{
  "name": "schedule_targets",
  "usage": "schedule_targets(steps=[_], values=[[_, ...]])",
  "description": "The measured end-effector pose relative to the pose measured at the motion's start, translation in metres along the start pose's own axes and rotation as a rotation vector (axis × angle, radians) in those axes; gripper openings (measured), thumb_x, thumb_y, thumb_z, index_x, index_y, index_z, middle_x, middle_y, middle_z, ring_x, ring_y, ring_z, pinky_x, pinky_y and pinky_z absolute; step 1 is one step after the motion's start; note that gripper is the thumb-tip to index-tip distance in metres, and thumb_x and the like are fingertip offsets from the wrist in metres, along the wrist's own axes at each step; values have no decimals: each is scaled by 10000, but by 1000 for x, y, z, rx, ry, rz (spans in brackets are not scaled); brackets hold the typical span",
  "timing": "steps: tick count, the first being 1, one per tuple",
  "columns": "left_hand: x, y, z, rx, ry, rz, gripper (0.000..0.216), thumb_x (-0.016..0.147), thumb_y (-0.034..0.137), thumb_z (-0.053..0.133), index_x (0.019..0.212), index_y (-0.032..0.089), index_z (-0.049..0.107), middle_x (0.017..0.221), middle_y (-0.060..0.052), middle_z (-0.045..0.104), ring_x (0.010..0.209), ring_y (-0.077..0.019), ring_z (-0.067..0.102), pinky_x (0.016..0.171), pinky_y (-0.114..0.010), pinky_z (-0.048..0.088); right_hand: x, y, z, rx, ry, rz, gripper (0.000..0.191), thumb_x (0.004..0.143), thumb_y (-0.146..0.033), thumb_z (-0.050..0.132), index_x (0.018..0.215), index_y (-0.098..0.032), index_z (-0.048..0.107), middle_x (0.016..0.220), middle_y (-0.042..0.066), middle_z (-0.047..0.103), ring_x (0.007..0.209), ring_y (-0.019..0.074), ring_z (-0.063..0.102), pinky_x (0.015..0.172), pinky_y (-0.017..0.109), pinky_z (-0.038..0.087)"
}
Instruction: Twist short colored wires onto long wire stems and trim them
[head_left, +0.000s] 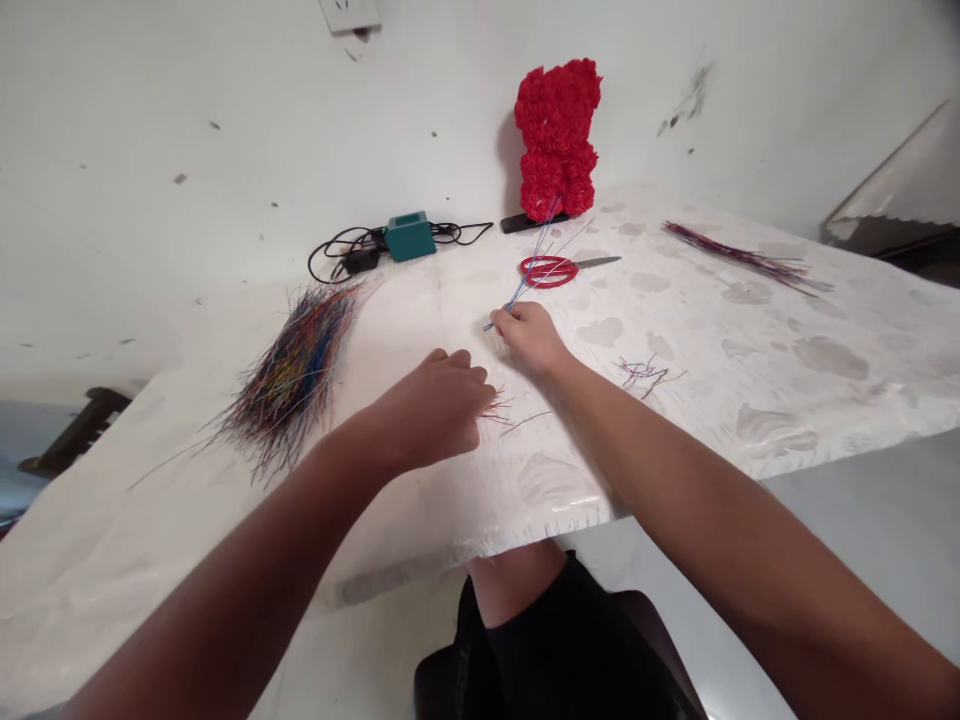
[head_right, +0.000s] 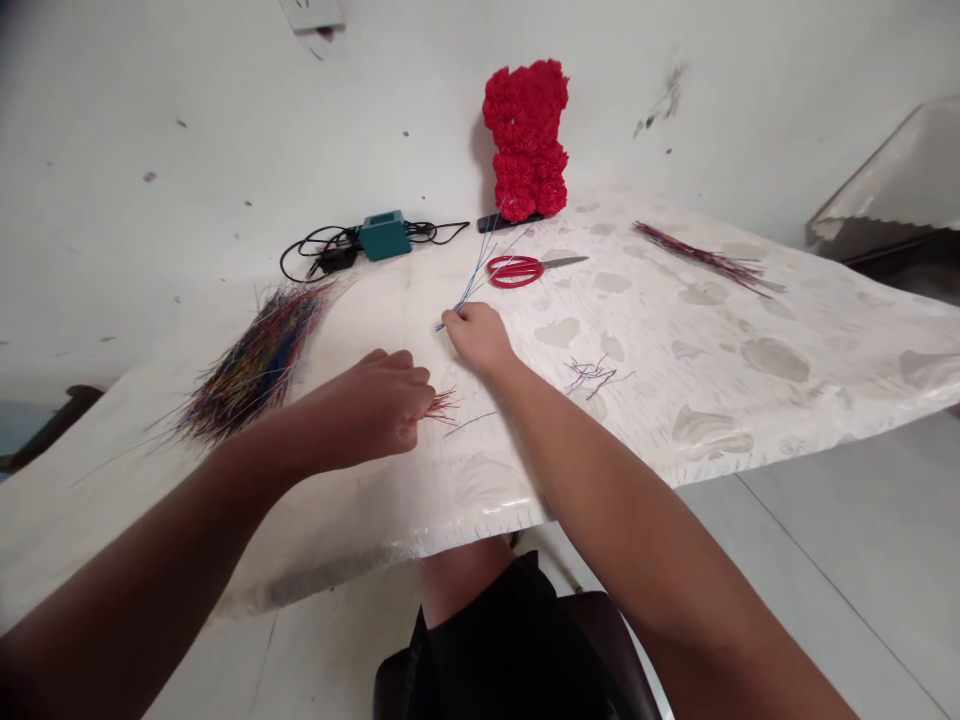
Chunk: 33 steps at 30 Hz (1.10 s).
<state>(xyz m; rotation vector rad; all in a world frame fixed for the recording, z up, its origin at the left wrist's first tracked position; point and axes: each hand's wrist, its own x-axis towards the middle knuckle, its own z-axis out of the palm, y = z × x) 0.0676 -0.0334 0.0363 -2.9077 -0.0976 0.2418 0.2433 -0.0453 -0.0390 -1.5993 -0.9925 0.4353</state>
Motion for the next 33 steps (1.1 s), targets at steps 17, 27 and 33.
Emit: schedule_targets(steps=[17,27,33], values=[[6,30,1,-57,8,23,159,887,192,546,766,155,642,851,-83,608,890,-260,533,746,-381,377,2,4,2,-32,-4,-7,292,812,-307,490,543,-204,440,536,-1,433,566,149,409,559,312,279],[31,47,-6,83,-53,19,206,685,-26,510,621,166,547,705,-85,604,812,-273,577,703,-400,375,0,2,1,-51,-27,-4,289,819,-309,480,551,-206,452,521,1,430,551,152,407,548,317,272],[31,42,2,61,-12,38,141,718,38,513,708,154,593,785,-98,622,830,-282,573,692,-407,376,-1,0,0,-57,-36,-11,291,820,-298,473,546,-206,447,524,2,440,555,154,416,553,318,279]])
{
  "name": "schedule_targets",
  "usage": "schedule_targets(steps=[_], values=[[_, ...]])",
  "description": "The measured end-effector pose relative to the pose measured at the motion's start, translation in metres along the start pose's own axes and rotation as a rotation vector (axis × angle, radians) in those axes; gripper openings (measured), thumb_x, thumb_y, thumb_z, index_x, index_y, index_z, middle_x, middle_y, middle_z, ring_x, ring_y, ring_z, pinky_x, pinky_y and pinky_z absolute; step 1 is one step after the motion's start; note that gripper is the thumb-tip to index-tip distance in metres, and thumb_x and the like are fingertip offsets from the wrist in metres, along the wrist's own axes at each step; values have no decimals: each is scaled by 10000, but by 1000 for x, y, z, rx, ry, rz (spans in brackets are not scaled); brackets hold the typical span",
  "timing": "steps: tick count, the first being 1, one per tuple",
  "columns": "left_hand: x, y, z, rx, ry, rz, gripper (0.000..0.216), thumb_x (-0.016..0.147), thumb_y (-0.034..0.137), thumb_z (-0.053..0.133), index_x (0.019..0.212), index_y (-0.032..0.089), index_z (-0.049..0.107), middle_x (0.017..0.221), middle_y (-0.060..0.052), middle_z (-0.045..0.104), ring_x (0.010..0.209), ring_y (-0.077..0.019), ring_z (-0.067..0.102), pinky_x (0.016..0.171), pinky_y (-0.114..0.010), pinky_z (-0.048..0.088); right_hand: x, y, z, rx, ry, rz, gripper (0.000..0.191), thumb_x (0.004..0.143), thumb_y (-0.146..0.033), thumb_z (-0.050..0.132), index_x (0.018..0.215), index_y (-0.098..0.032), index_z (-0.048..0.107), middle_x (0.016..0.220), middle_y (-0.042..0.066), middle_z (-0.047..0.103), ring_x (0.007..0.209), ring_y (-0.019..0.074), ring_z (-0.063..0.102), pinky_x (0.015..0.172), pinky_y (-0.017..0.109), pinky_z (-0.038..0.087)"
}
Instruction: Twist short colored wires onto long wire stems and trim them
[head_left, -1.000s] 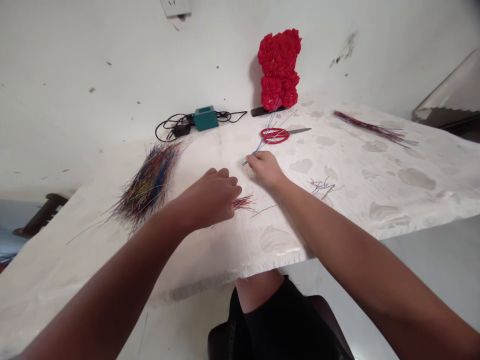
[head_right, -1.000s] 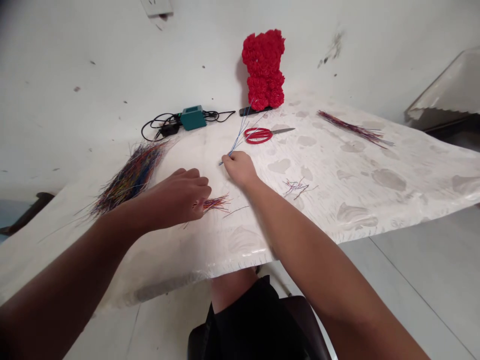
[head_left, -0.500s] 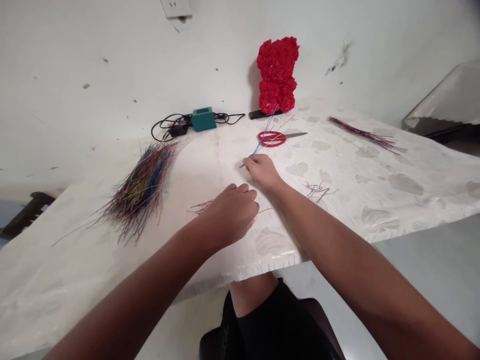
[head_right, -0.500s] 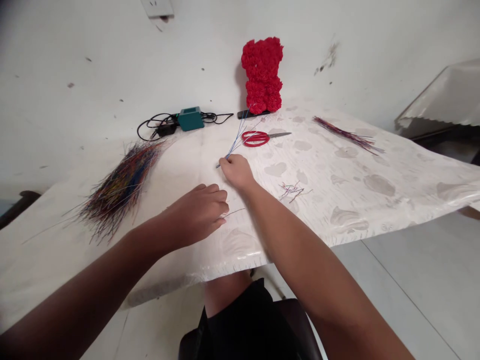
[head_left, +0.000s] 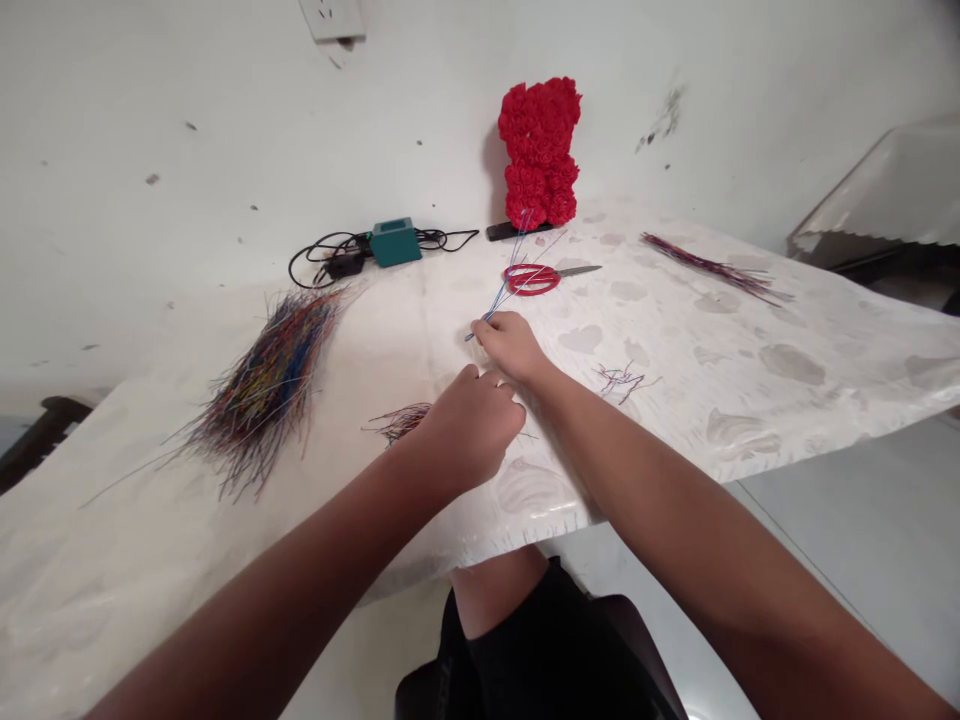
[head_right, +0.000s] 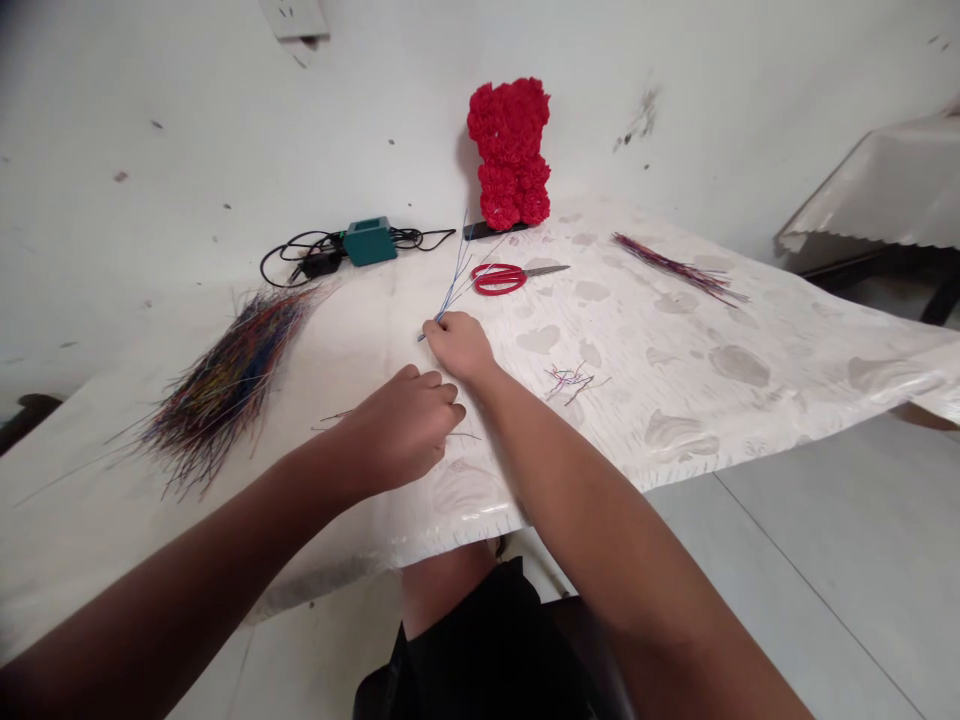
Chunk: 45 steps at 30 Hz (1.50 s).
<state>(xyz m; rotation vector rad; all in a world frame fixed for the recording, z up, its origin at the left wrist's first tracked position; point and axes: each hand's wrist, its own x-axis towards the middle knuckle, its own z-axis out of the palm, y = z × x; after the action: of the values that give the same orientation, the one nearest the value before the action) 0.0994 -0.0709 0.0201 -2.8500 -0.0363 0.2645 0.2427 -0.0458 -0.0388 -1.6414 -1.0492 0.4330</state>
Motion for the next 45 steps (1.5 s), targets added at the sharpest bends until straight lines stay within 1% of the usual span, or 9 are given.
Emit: schedule_targets(steps=[8,11,16,21,24,27,33,37,45], values=[[-10,-7,-3,-137,16,-53,114,784,102,485,694,172,492,662,-22,571,658,-181,504,663,-355,348,0,-1,-1,-1,-11,3,271,810,-278,471,551,-198,457,566,15,482,601,161,455,581,314,296],[-14,-11,-3,-192,61,-48,113,808,121,482,709,175,493,659,-5,570,635,-166,486,672,-355,358,1,1,0,7,-8,0,270,813,-298,474,562,-198,468,558,13,472,595,162,447,575,312,293],[-28,-19,-9,-283,228,-41,112,856,141,501,765,181,551,773,-9,622,767,-178,549,748,-352,395,1,3,2,35,11,5,289,814,-313,476,549,-204,441,527,-1,418,569,153,411,551,302,279],[-51,-26,-32,-380,486,-133,104,911,182,520,848,198,601,793,13,658,746,-148,580,786,-327,430,2,3,2,45,16,19,295,814,-310,488,545,-201,439,531,-7,438,573,148,430,567,298,287],[-61,-33,-36,-373,558,-185,95,926,201,533,874,199,612,825,13,675,786,-144,599,786,-306,441,3,4,1,35,12,19,303,817,-310,493,539,-199,443,518,-14,425,563,143,423,576,299,284],[-66,-44,-20,-381,537,-216,109,920,178,535,855,184,622,811,3,668,781,-142,595,761,-292,445,3,6,1,32,7,13,312,823,-320,489,539,-197,447,509,-19,417,558,141,422,576,298,278],[-73,-56,31,-436,462,-275,144,922,185,537,845,177,659,785,-21,653,780,-158,585,738,-301,452,2,6,1,37,-3,5,311,819,-341,499,546,-192,473,506,-19,429,549,139,421,574,299,274],[-76,-53,48,-465,515,-300,173,953,202,500,863,171,644,800,-33,635,797,-159,557,754,-307,449,3,8,1,45,-7,6,303,807,-338,511,545,-191,478,494,-18,429,535,136,414,560,294,279],[-71,-45,66,-514,668,-287,168,947,194,514,837,166,638,765,-27,616,779,-168,505,761,-327,440,5,13,1,63,-19,-12,327,813,-370,508,540,-192,480,473,-13,434,519,134,433,529,276,300]])
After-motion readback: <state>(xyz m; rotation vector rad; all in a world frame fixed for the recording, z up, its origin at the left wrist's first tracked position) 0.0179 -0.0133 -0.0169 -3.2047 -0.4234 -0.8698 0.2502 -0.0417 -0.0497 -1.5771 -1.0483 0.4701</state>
